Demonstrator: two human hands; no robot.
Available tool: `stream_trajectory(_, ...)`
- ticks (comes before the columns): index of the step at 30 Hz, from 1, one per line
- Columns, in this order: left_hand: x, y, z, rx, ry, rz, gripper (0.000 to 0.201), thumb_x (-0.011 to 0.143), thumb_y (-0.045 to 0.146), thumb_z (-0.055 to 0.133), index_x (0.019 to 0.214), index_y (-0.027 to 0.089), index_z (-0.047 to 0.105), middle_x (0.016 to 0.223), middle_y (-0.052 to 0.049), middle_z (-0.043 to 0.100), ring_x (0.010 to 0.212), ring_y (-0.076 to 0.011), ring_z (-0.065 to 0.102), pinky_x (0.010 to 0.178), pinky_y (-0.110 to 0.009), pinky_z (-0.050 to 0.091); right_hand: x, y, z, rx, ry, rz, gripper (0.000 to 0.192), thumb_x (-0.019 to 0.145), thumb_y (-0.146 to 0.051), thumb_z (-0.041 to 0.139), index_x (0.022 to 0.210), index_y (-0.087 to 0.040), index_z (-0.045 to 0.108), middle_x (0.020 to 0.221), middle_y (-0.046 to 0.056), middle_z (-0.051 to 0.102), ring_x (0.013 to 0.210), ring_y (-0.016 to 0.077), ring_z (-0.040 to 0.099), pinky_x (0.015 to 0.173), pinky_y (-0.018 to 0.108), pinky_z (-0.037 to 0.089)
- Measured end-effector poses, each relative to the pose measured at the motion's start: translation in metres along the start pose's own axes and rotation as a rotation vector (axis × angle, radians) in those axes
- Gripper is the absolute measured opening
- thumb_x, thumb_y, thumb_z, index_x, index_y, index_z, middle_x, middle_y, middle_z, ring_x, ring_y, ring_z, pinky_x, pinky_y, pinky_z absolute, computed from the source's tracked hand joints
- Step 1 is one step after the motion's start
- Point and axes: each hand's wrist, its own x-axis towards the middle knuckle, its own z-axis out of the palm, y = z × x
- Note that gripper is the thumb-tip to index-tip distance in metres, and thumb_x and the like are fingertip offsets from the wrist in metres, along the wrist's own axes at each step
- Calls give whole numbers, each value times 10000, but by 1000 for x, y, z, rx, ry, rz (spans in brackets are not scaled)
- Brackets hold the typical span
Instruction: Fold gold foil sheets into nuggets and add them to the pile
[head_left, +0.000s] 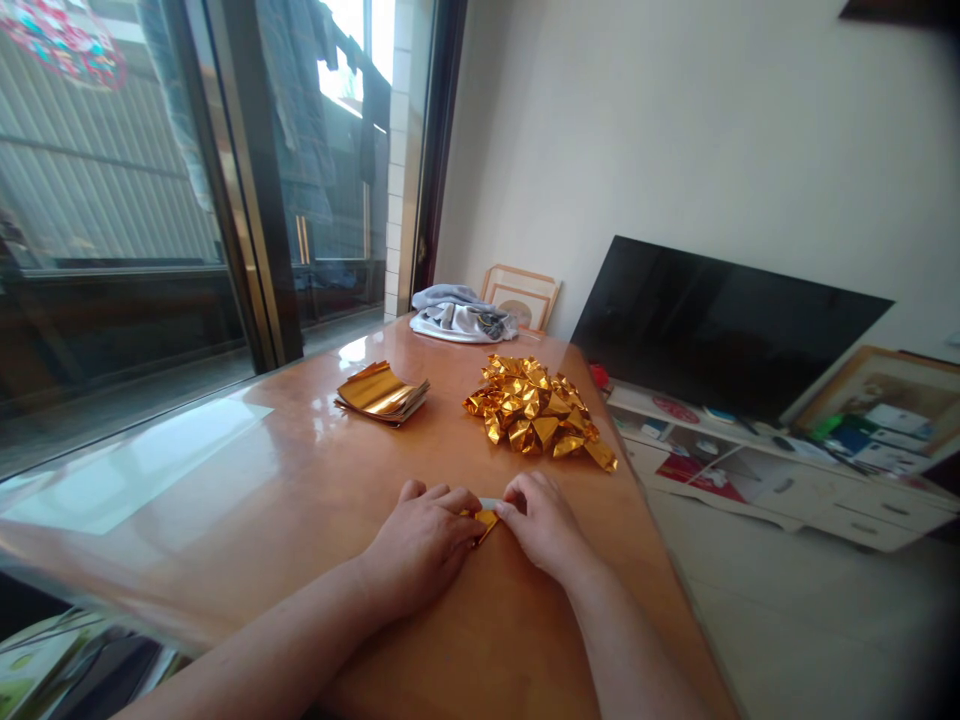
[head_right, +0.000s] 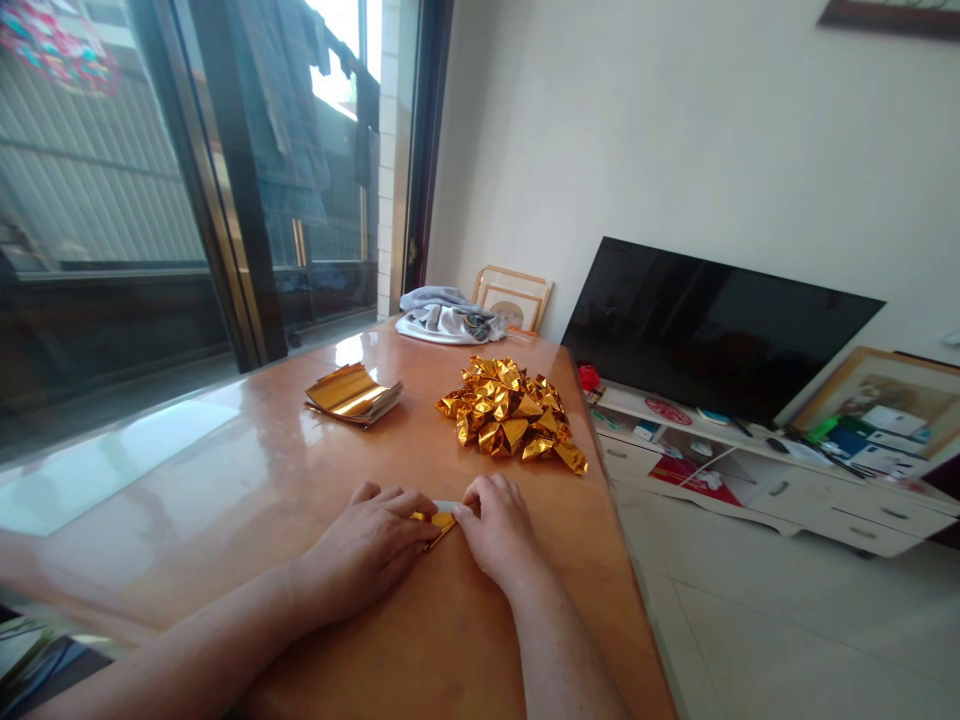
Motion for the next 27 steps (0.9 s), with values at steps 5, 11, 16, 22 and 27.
stream_trajectory(5, 1, -2, -1, -9, -17, 14, 265, 966, 255, 496, 1053, 361, 722, 1026, -1, 733, 943, -231, 585, 839, -410, 325, 0, -1, 0, -5, 7, 10, 99, 857, -244, 688, 814, -242, 599, 909, 29, 609, 881, 215, 549, 773, 319, 423)
stream_trajectory(11, 0, -2, -1, -15, -12, -2, 267, 971, 313, 488, 1069, 362, 732, 1043, -27, 729, 955, -242, 580, 861, -399, 339, -1, 3, 1, 19, 11, 7, 88, 890, -197, 603, 816, -244, 594, 914, 32, 614, 892, 216, 557, 775, 319, 429)
stream_trajectory(16, 0, -3, 0, -13, -5, 2, 275, 978, 336, 483, 1088, 373, 732, 1034, -32, 726, 958, -242, 580, 867, -393, 347, -4, 0, -1, 12, 6, -4, 93, 864, -283, 683, 845, -245, 600, 932, 32, 621, 905, 221, 559, 791, 320, 433)
stream_trajectory(22, 0, -5, 2, -3, 7, 15, 275, 980, 335, 481, 1082, 354, 736, 1036, -33, 724, 964, -238, 583, 883, -395, 348, -5, -6, -3, -63, -11, -1, 85, 869, -263, 677, 853, -240, 597, 954, 39, 618, 931, 222, 564, 823, 324, 429)
stream_trajectory(27, 0, -5, 2, 6, 7, 23, 287, 981, 326, 470, 1102, 346, 729, 1048, -35, 724, 972, -237, 587, 879, -396, 353, -9, -14, -8, -101, -22, -6, 127, 853, -289, 702, 887, -241, 589, 949, 36, 619, 943, 231, 566, 830, 330, 428)
